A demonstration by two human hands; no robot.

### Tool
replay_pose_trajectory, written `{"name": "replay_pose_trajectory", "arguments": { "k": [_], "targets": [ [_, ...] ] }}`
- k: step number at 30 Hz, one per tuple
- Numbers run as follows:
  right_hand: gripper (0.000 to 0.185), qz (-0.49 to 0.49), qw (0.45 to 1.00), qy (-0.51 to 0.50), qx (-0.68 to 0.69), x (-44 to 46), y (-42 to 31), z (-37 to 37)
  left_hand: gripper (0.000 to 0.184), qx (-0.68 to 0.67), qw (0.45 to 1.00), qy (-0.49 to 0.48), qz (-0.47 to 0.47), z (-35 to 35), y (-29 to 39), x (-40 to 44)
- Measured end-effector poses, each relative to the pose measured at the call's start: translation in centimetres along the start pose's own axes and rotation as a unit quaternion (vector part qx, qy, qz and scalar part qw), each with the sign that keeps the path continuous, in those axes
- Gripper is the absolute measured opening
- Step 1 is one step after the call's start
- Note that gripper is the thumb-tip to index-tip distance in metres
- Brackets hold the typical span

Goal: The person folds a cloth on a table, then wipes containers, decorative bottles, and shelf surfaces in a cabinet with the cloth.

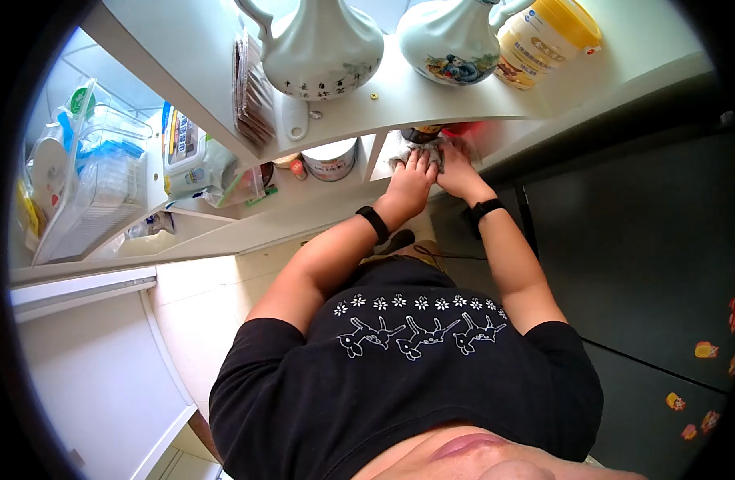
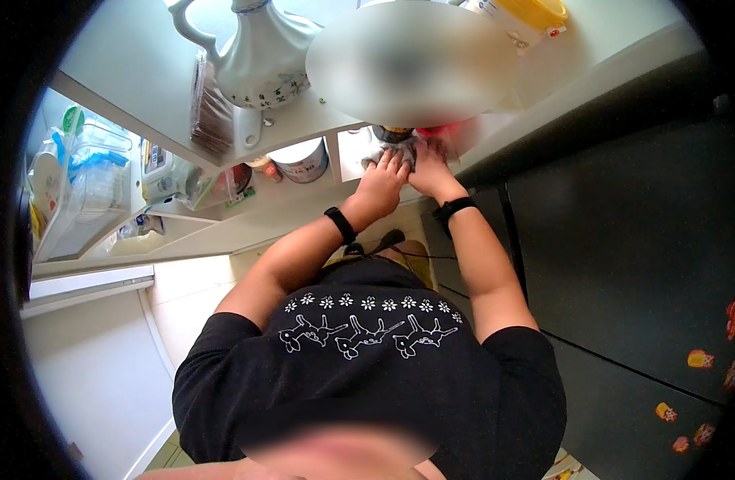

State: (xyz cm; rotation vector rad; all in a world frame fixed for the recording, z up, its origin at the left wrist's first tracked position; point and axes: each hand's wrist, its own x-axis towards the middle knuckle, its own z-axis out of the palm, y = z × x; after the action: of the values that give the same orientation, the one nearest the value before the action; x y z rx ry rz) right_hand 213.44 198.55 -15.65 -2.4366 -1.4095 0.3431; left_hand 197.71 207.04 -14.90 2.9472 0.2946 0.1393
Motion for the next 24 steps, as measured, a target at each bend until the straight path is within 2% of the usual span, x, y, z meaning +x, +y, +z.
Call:
{"name": "replay_pose_trajectory", "arguments": {
  "k": [4,6,9,12,16,19,21,24],
  "targets": [
    [0.068,-0.014,0.998,0.058,0.001,-0.7,0.2,1.5,0.057,0.031,0.999,0.012,0.013,0.9,-0.4,-0.1],
    [0.059,-0.024,0.993,0.117,0.008,-1.2,0.4,2.1,0.055,0.033,0.999,0.021,0.015,0.8,-0.5,-0.3],
    [0.067,-0.024,0.998,0.060,0.007,-1.4,0.8,1.3,0.054,0.021,0.999,0.027,0.024,0.7,-1.0,-0.8],
    [0.066,0.006,0.999,0.046,-0.013,-2.4,-0.1,0.7,0.053,0.018,0.999,0.024,0.026,0.1,-1.1,-1.0],
    [0.067,-0.010,0.997,0.076,-0.029,-3.0,0.0,1.4,0.053,0.009,1.000,-0.012,0.018,-0.8,-1.0,-0.9],
    [0.067,-0.002,0.996,0.083,-0.029,-3.3,0.0,2.1,0.054,0.005,0.999,0.003,0.031,-0.1,-1.7,-0.4],
    [0.067,-0.019,0.989,0.133,-0.063,-3.6,-0.2,2.5,0.054,0.017,0.999,0.013,0.030,0.1,-1.5,-0.7],
    [0.067,-0.001,0.991,0.110,-0.079,-3.4,-0.2,2.4,0.053,0.039,0.998,0.036,0.030,0.1,-1.5,-0.9]
  ]
}}
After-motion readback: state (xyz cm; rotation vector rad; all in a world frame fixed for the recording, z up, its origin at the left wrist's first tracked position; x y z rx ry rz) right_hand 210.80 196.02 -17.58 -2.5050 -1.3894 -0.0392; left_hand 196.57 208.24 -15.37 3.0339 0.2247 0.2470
